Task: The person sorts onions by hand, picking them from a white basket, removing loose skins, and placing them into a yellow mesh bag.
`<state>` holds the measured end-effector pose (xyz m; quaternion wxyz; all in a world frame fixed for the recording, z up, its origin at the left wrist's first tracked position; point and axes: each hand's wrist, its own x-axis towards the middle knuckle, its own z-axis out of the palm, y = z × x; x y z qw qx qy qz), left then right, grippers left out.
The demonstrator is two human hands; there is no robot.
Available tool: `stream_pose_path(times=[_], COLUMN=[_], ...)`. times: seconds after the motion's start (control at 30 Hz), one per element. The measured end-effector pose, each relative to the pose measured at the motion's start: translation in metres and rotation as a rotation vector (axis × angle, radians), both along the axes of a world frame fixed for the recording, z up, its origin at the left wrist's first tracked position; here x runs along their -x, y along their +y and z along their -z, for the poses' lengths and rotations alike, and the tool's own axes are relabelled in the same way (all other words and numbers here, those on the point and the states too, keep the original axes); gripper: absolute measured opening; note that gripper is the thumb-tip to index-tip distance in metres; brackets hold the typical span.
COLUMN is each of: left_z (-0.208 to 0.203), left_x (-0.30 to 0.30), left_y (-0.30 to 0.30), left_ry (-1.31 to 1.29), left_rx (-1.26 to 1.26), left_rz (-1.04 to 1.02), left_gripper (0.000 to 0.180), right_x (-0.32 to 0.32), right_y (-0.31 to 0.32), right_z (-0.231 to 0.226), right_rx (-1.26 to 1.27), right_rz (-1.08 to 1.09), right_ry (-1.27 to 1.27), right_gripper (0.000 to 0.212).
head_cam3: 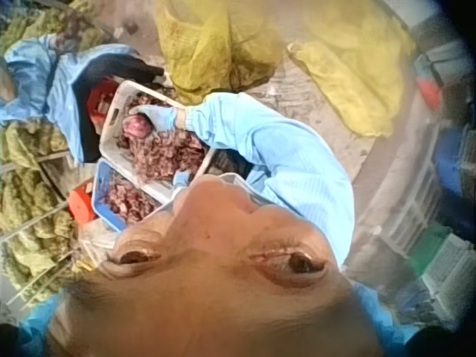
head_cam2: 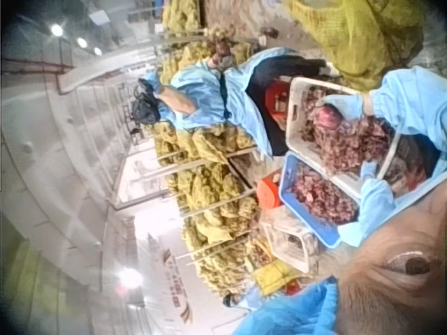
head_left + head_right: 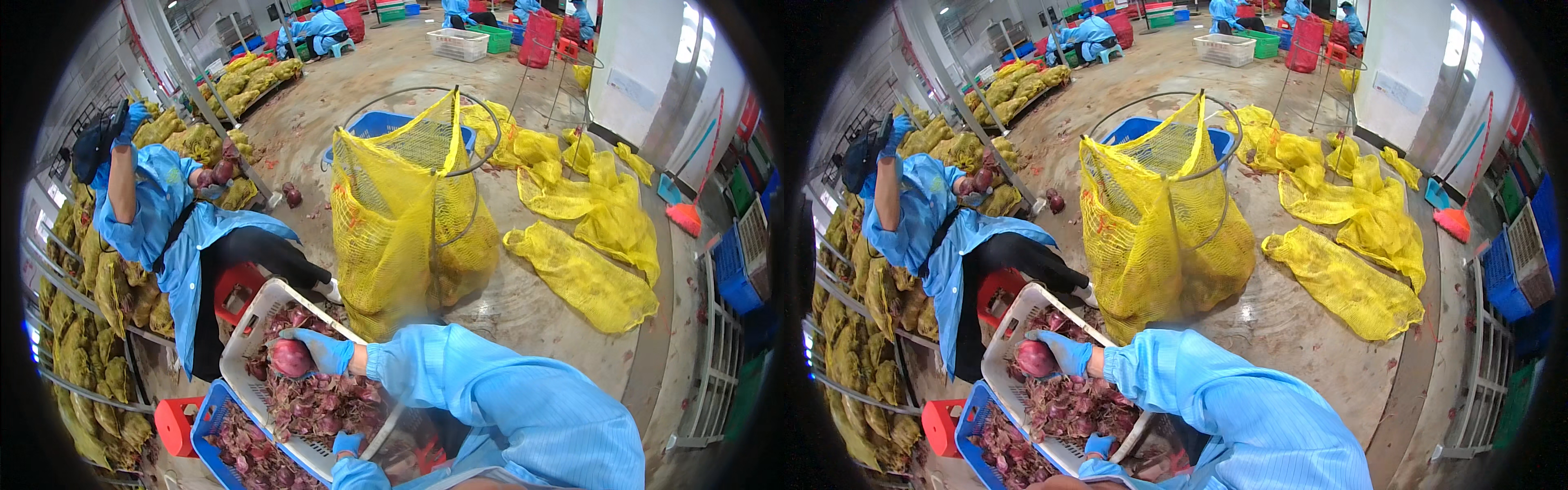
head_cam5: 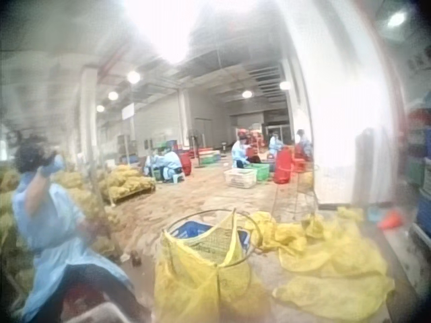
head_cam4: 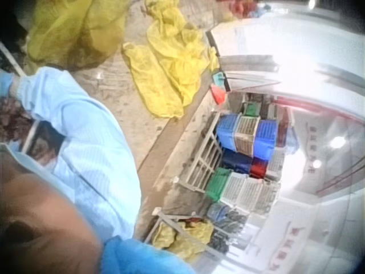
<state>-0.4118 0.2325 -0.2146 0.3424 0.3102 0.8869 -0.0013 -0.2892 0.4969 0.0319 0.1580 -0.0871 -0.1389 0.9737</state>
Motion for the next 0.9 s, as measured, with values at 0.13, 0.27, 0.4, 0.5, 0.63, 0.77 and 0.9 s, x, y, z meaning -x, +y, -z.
stream_pose_path(times=[0.13, 0.27, 0.4, 0.5, 0.63, 0.77, 0.9], left_z=[0.004, 0.002, -0.051, -0.075, -0.142, -0.197, -0.242], left_x=[0.007, 0.018, -0.023, -0.01, 0.007, -0.017, -0.032], left_y=[-0.016, -0.05, -0.044, -0.052, -0.011, 0.001, 0.031], left_ry=[-0.125, -0.486, -0.592, -0.455, -0.971, 0.02, -0.558], left_rx=[-0.07, -0.537, -1.038, -1.38, -1.62, -1.599, -1.717], left_rz=[-0.156, -0.529, -0.977, -1.021, -1.204, -0.651, -0.679], left_gripper=[0.071, 0.053, 0.047, 0.049, 0.049, 0.055, 0.045], right_x=[-0.012, 0.002, 0.01, 0.005, 0.014, 0.006, -0.019], right_y=[0.009, 0.017, 0.019, 0.002, -0.029, -0.072, -0.092], right_z=[-0.016, -0.016, 0.015, 0.002, 0.028, 0.018, -0.002], right_rx=[0.088, 0.094, -0.119, -0.158, -0.272, -0.502, -0.627], right_rz=[0.038, 0.07, 0.213, 0.079, -0.072, -0.33, -0.436], right_ry=[-0.018, 0.033, 0.072, -0.028, -0.15, -0.208, -0.06], right_gripper=[0.038, 0.032, 0.027, 0.03, 0.031, 0.038, 0.055])
